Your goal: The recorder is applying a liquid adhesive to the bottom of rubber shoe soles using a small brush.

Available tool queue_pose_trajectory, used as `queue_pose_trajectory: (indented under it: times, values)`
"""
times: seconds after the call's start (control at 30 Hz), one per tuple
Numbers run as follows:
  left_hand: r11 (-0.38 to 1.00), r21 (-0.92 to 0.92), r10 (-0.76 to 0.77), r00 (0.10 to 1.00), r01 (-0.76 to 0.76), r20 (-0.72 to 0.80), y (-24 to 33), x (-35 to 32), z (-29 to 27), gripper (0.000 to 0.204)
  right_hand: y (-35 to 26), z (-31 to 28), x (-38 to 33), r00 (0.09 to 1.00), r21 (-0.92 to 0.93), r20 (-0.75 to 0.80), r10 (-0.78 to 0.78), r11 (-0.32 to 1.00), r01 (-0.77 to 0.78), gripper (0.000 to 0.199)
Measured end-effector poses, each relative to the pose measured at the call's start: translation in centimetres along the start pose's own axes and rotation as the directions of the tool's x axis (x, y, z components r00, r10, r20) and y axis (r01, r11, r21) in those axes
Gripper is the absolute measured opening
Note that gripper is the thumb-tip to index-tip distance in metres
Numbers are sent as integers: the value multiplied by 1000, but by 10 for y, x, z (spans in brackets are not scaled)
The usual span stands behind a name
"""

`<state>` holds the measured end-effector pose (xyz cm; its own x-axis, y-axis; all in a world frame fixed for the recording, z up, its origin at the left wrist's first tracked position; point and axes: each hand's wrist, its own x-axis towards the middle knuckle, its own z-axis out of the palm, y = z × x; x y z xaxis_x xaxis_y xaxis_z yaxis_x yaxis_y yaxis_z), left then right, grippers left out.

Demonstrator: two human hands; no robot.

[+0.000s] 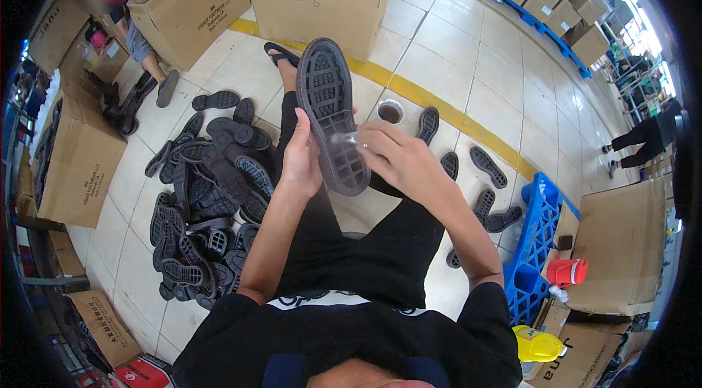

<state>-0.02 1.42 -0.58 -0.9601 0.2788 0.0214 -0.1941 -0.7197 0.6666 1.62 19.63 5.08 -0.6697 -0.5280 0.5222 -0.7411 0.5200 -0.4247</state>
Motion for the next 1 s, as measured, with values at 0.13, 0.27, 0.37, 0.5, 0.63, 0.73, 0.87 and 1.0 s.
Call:
queue_pose_trajectory:
  times: [0.13,0.27,0.37,0.5,0.63,0.73,0.87,1.0]
  values:
    - [997,34,-61,990,66,-123,0,-4,3,70,4,5,10,988,-146,-53,-147,980,138,23]
    - [998,26,-55,995,58,-89,1,-4,4,70,4,9,9,971,-144,-95,-219,968,204,25]
    - [998,-35,-54,995,57,87,5,-1,1,72,0,9,-3,963,-156,17,-268,951,267,27]
    - [1000,-27,10,1000,-9,28,13,3,-6,73,-9,5,-31,940,-106,192,-281,947,304,28]
    - [999,-46,12,1000,-12,-11,15,4,-10,71,-6,-1,-37,950,21,229,-211,977,212,20]
    - [999,-45,-19,998,22,54,11,3,-7,70,4,-1,-19,985,62,91,-144,988,138,15]
    - [998,-44,-50,997,47,-62,4,0,2,70,12,10,5,987,-62,-26,-156,986,154,17]
    - [999,-36,-17,999,19,39,15,2,-3,70,1,10,-14,961,-170,111,-255,947,271,18]
